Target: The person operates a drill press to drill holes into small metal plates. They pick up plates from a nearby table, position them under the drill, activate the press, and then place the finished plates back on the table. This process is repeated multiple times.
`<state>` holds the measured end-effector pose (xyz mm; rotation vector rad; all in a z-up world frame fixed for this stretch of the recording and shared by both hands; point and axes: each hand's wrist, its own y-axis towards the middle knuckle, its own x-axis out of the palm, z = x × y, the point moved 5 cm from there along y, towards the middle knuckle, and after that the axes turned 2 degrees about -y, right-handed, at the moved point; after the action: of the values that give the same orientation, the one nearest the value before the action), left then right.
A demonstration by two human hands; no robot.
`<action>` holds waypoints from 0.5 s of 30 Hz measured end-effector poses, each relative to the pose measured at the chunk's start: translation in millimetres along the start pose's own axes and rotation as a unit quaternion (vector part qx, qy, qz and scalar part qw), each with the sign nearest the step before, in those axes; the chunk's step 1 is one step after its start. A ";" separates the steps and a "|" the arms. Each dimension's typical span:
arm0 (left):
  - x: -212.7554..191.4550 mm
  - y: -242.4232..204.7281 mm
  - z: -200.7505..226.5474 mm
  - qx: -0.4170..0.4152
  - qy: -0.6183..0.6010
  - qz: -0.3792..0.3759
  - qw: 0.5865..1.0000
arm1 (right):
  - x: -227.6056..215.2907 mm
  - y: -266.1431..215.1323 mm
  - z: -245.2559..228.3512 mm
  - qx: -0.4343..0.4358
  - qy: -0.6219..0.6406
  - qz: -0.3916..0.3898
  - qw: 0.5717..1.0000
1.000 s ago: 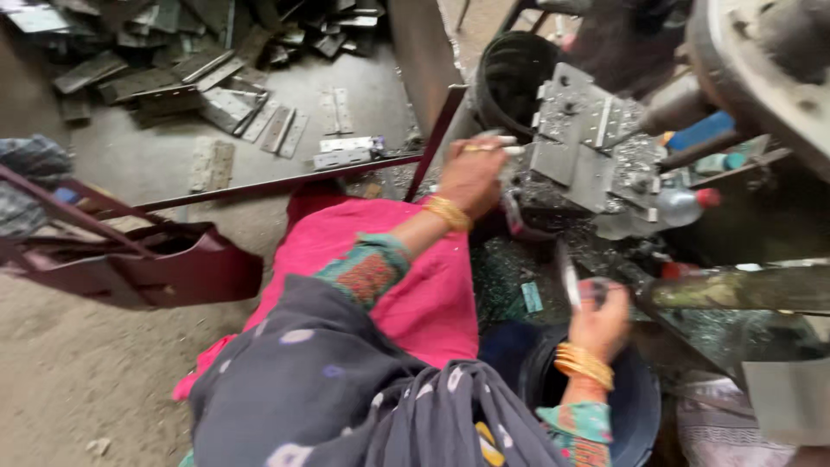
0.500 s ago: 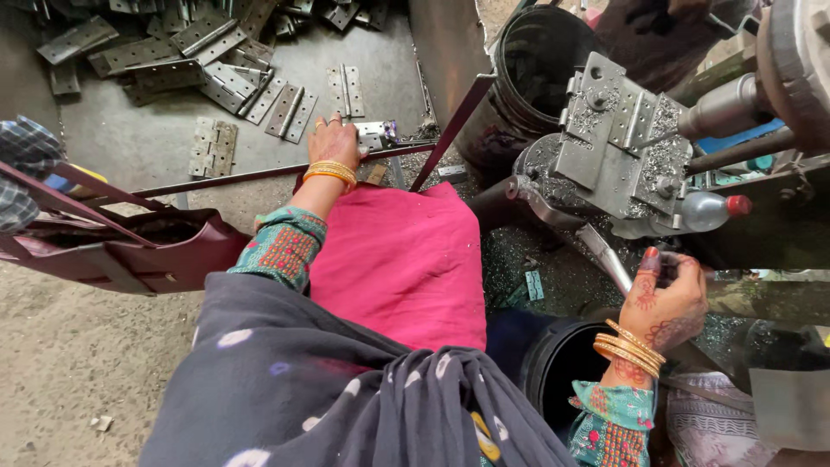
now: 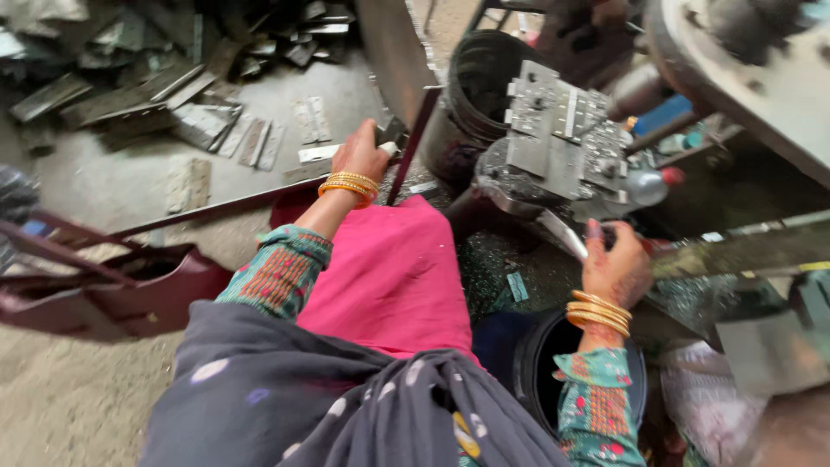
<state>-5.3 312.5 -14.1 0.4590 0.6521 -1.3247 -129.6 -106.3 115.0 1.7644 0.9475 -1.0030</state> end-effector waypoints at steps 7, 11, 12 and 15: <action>79.9 -37.1 224.5 0.298 0.015 0.028 0.954 | -8.2 -4.4 -12.5 -0.018 -0.010 0.022 1.000; 139.8 -61.1 272.5 0.361 0.170 0.075 0.914 | -13.0 -6.7 -15.0 -0.036 0.004 0.017 0.999; 151.5 -64.6 274.7 0.373 0.195 0.074 0.904 | -12.9 -4.7 -13.9 -0.026 0.013 0.008 1.000; 169.6 -64.8 261.5 0.366 0.215 0.039 0.905 | -8.0 -2.3 -10.0 -0.003 -0.006 -0.016 1.000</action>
<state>-4.5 5.4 69.6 1.4069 0.4612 -1.3751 -132.4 -97.8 124.5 1.7408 0.9718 -1.0290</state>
